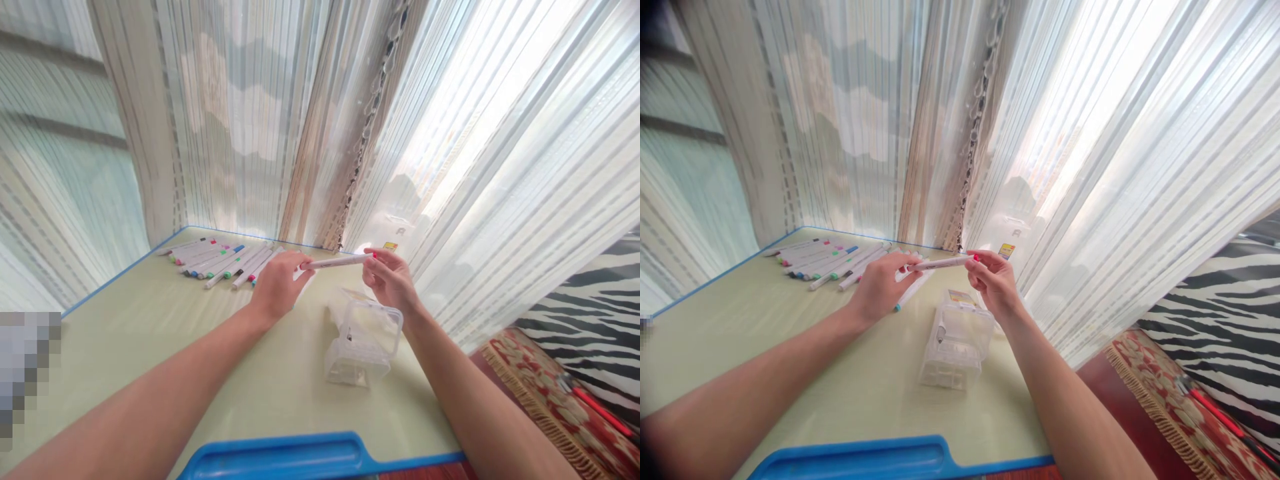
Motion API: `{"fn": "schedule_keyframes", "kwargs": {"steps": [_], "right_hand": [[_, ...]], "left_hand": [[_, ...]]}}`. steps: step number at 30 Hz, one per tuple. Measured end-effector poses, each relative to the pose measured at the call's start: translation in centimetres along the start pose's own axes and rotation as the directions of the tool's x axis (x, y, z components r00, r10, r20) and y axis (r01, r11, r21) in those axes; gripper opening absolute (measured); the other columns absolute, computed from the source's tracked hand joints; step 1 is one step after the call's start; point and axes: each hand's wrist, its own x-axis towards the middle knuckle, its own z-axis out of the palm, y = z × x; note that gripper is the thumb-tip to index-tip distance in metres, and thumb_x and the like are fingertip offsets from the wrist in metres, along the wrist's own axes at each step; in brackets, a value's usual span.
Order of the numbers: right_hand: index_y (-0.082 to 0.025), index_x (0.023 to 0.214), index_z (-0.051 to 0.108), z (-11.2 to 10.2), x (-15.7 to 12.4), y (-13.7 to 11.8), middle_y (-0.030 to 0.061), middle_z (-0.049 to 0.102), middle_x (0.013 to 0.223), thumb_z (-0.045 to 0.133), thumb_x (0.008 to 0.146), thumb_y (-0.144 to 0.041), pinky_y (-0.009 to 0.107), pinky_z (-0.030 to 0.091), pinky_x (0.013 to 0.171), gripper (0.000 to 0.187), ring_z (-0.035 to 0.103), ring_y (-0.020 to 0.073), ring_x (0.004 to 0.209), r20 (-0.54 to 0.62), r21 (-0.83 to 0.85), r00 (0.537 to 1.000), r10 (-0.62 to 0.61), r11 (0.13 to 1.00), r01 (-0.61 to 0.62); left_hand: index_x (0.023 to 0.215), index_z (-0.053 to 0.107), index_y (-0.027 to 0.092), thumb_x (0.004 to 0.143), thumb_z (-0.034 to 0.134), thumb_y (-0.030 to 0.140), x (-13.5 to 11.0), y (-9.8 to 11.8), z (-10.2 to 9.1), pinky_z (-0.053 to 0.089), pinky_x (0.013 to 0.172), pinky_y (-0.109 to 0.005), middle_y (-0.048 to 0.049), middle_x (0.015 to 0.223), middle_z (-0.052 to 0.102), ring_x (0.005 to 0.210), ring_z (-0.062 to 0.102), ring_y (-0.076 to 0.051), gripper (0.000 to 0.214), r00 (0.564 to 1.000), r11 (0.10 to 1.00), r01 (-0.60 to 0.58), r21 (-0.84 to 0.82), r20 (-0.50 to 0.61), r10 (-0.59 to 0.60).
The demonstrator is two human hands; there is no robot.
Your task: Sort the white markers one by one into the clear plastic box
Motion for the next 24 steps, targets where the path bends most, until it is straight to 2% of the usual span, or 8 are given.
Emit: {"fn": "schedule_keyframes", "kwargs": {"steps": [6, 18, 24], "right_hand": [[-0.023, 0.084, 0.078, 0.23, -0.36, -0.18, -0.0045, 0.053, 0.058, 0.091, 0.058, -0.033, 0.024, 0.027, 0.045, 0.031, 0.042, 0.0075, 0.047, 0.068, 0.026, 0.997, 0.036, 0.999, -0.038], [-0.023, 0.085, 0.079, 0.05, -0.21, -0.20, -0.0036, 0.056, 0.060, 0.089, 0.062, -0.030, 0.024, 0.023, 0.045, 0.026, 0.042, 0.0073, 0.046, 0.055, 0.051, 0.998, 0.022, 0.998, -0.025], [-0.022, 0.086, 0.079, -0.24, 0.17, 0.18, -0.0038, 0.056, 0.060, 0.089, 0.063, -0.030, 0.024, 0.022, 0.042, 0.026, 0.042, 0.0066, 0.045, -0.005, 0.054, 1.000, 0.012, 0.998, -0.012]], "left_hand": [[0.097, 0.073, 0.019, 0.087, 0.062, 0.024, 0.03, 0.03, -0.12, 0.051, 0.081, -0.035, -0.0066, 0.095, 0.071, 0.088, 0.066, -0.023, 0.016, 1.000, 1.000, 0.013, 0.025, -0.006, -0.013], [0.097, 0.073, 0.019, 0.088, 0.062, 0.024, 0.05, 0.09, -0.05, 0.050, 0.082, -0.035, -0.0057, 0.093, 0.071, 0.090, 0.065, -0.023, 0.015, 1.000, 1.000, 0.026, 0.008, 0.015, -0.026], [0.098, 0.073, 0.017, 0.088, 0.063, 0.023, 0.10, 0.12, -0.03, 0.048, 0.084, -0.036, -0.0058, 0.092, 0.070, 0.091, 0.065, -0.022, 0.016, 0.999, 0.999, 0.028, -0.019, 0.015, -0.028]]}}
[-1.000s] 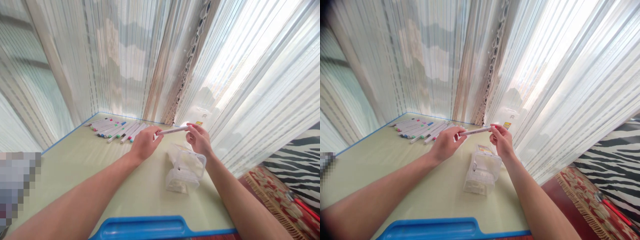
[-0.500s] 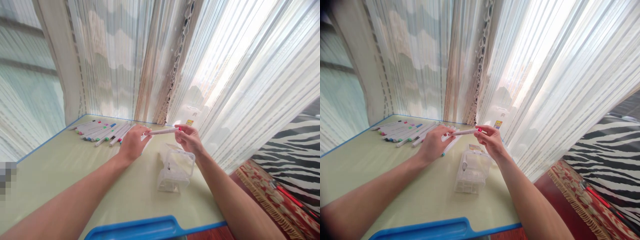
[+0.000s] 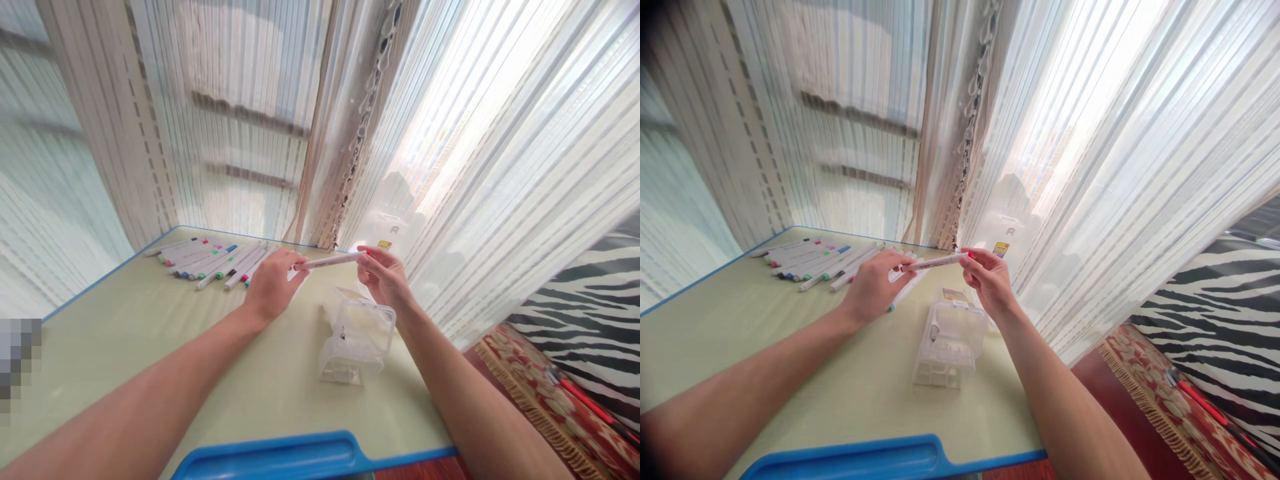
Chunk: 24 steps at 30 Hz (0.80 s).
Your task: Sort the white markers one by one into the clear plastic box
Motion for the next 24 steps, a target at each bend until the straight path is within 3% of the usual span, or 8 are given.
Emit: {"fn": "schedule_keyframes", "kwargs": {"steps": [10, 17, 24], "right_hand": [[-0.017, 0.084, 0.075, -1.3, 1.1, 1.3, -0.0005, 0.061, 0.068, 0.085, 0.068, -0.042, 0.020, 0.019, 0.037, 0.031, 0.044, 0.0038, 0.041, -0.150, -0.049, 0.983, 0.102, 0.993, -0.110], [-0.016, 0.085, 0.073, -1.3, 1.2, 1.5, 0.0001, 0.062, 0.067, 0.084, 0.066, -0.045, 0.019, 0.022, 0.035, 0.037, 0.048, 0.0057, 0.042, -0.154, -0.071, 0.968, 0.199, 0.975, -0.211], [-0.016, 0.084, 0.073, -1.3, 1.1, 1.4, -0.0003, 0.061, 0.065, 0.085, 0.066, -0.043, 0.019, 0.021, 0.035, 0.034, 0.047, 0.0057, 0.041, -0.163, -0.059, 0.971, 0.177, 0.980, -0.189]], "left_hand": [[0.098, 0.074, 0.018, 0.087, 0.069, 0.027, -0.2, 1.1, -0.1, 0.048, 0.079, -0.033, -0.0042, 0.087, 0.069, 0.083, 0.064, -0.019, 0.015, 0.999, 0.995, -0.046, -0.086, -0.023, 0.044], [0.093, 0.074, 0.018, 0.086, 0.071, 0.029, -0.3, 1.9, -0.3, 0.046, 0.073, -0.030, -0.0035, 0.084, 0.070, 0.078, 0.063, -0.017, 0.013, 0.991, 0.986, -0.121, -0.111, -0.070, 0.113], [0.094, 0.074, 0.019, 0.087, 0.069, 0.028, -0.2, 1.5, -0.2, 0.046, 0.073, -0.031, -0.0027, 0.083, 0.069, 0.078, 0.062, -0.018, 0.013, 0.997, 0.992, -0.077, -0.098, -0.034, 0.074]]}}
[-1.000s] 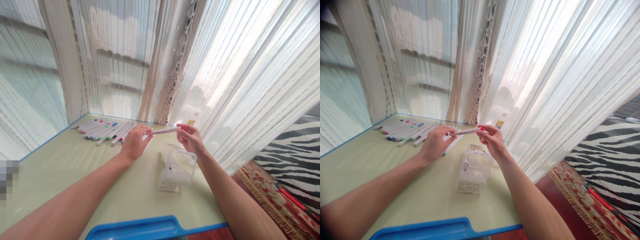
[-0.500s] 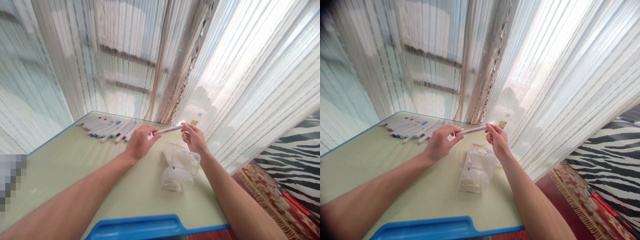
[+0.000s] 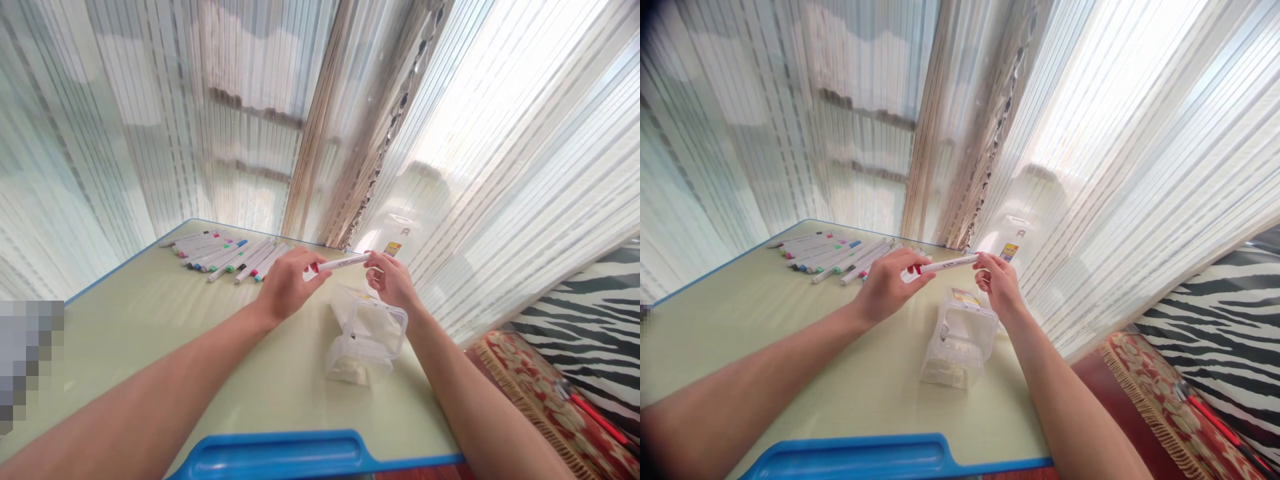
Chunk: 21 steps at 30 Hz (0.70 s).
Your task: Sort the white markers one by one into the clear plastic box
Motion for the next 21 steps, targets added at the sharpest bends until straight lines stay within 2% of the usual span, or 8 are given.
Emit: {"fn": "schedule_keyframes", "kwargs": {"steps": [7, 13, 17, 21], "right_hand": [[-0.019, 0.085, 0.076, 0.1, -0.4, -0.3, -0.0019, 0.061, 0.063, 0.087, 0.066, -0.035, 0.021, 0.020, 0.039, 0.027, 0.042, 0.0042, 0.041, 0.094, 0.099, 0.988, -0.124, 0.988, 0.114], [-0.020, 0.086, 0.075, 0.3, -0.7, -0.5, -0.0028, 0.060, 0.064, 0.089, 0.064, -0.032, 0.023, 0.022, 0.039, 0.029, 0.042, 0.0051, 0.043, 0.134, 0.093, 0.980, -0.149, 0.986, 0.137], [-0.019, 0.085, 0.074, 0.3, -0.5, -0.6, -0.0019, 0.061, 0.065, 0.088, 0.064, -0.036, 0.021, 0.021, 0.037, 0.030, 0.042, 0.0046, 0.042, 0.088, 0.065, 0.990, -0.111, 0.992, 0.105], [-0.016, 0.080, 0.072, 0.1, -0.2, -0.3, -0.0001, 0.062, 0.065, 0.086, 0.064, -0.040, 0.019, 0.022, 0.035, 0.032, 0.047, 0.0049, 0.042, 0.022, -0.004, 1.000, 0.015, 1.000, -0.015]], "left_hand": [[0.090, 0.073, 0.020, 0.085, 0.067, 0.024, 0.0, -0.9, -0.1, 0.045, 0.074, -0.033, -0.0023, 0.083, 0.069, 0.078, 0.062, -0.019, 0.009, 0.995, 0.994, 0.089, 0.062, 0.049, -0.092], [0.091, 0.073, 0.020, 0.085, 0.067, 0.024, 0.1, -1.2, -0.2, 0.045, 0.073, -0.032, -0.0024, 0.085, 0.069, 0.077, 0.062, -0.019, 0.010, 0.994, 0.992, 0.102, 0.070, 0.039, -0.105], [0.093, 0.073, 0.019, 0.086, 0.068, 0.025, 0.1, -0.9, -0.2, 0.046, 0.074, -0.031, -0.0030, 0.085, 0.069, 0.078, 0.062, -0.018, 0.010, 0.998, 0.997, 0.058, 0.051, -0.008, -0.058], [0.094, 0.072, 0.018, 0.089, 0.067, 0.031, 0.1, 0.2, -0.2, 0.045, 0.071, -0.029, -0.0029, 0.081, 0.068, 0.074, 0.060, -0.016, 0.015, 0.998, 0.998, -0.061, -0.005, -0.008, 0.061]]}}
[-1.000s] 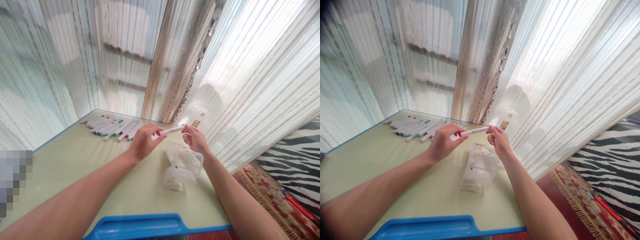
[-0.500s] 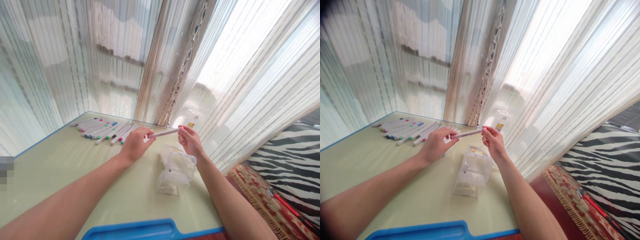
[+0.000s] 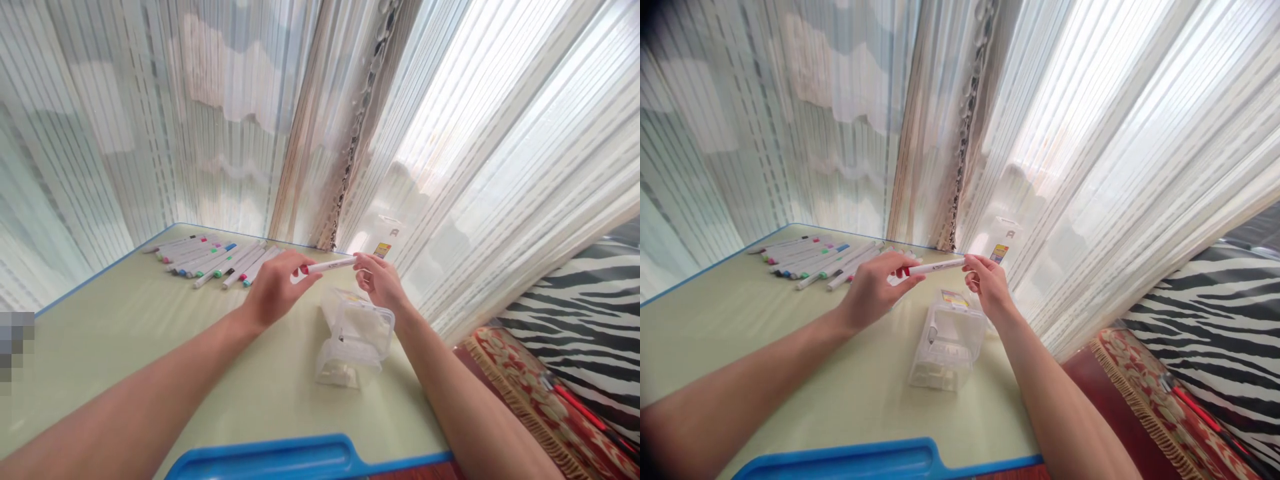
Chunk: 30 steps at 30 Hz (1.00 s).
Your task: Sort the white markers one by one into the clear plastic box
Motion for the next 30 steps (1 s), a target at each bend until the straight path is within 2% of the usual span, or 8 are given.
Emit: {"fn": "schedule_keyframes", "kwargs": {"steps": [4, 13, 22, 30], "right_hand": [[-0.016, 0.081, 0.072, -0.1, 0.2, 0.3, 0.0003, 0.063, 0.065, 0.084, 0.065, -0.042, 0.018, 0.026, 0.035, 0.033, 0.050, 0.0061, 0.043, 0.005, -0.025, 0.997, 0.073, 0.997, -0.073], [-0.016, 0.083, 0.072, -0.1, 0.2, 0.5, 0.0006, 0.064, 0.065, 0.083, 0.067, -0.039, 0.017, 0.028, 0.034, 0.031, 0.051, 0.0063, 0.044, 0.017, -0.017, 0.994, 0.105, 0.994, -0.105], [-0.017, 0.079, 0.069, 0.2, -0.1, -0.1, 0.0002, 0.063, 0.065, 0.086, 0.064, -0.041, 0.018, 0.026, 0.037, 0.034, 0.050, 0.0063, 0.044, -0.027, 0.007, 0.999, 0.026, 1.000, -0.026], [-0.018, 0.079, 0.069, 0.5, -0.6, -0.8, -0.0006, 0.061, 0.064, 0.083, 0.067, -0.040, 0.022, 0.023, 0.038, 0.028, 0.043, 0.0067, 0.043, 0.048, 0.048, 0.997, -0.061, 0.997, 0.058]], "left_hand": [[0.089, 0.070, 0.017, 0.089, 0.069, 0.033, -0.1, 0.9, 0.1, 0.044, 0.068, -0.028, -0.0022, 0.077, 0.067, 0.070, 0.058, -0.015, 0.016, 0.997, 0.997, -0.083, 0.000, -0.004, 0.083], [0.087, 0.069, 0.017, 0.089, 0.068, 0.031, -0.1, 0.9, 0.0, 0.043, 0.067, -0.027, -0.0009, 0.075, 0.064, 0.068, 0.056, -0.014, 0.015, 0.997, 0.997, -0.074, 0.003, -0.011, 0.074], [0.090, 0.070, 0.019, 0.090, 0.063, 0.033, -0.1, -0.3, 0.4, 0.042, 0.066, -0.029, -0.0017, 0.076, 0.066, 0.068, 0.056, -0.016, 0.016, 0.998, 0.996, 0.061, 0.058, 0.018, -0.062], [0.090, 0.070, 0.019, 0.091, 0.060, 0.038, 0.1, 0.0, 0.2, 0.043, 0.064, -0.029, -0.0012, 0.072, 0.065, 0.065, 0.056, -0.016, 0.022, 0.997, 0.996, 0.074, 0.051, -0.005, -0.074]]}}
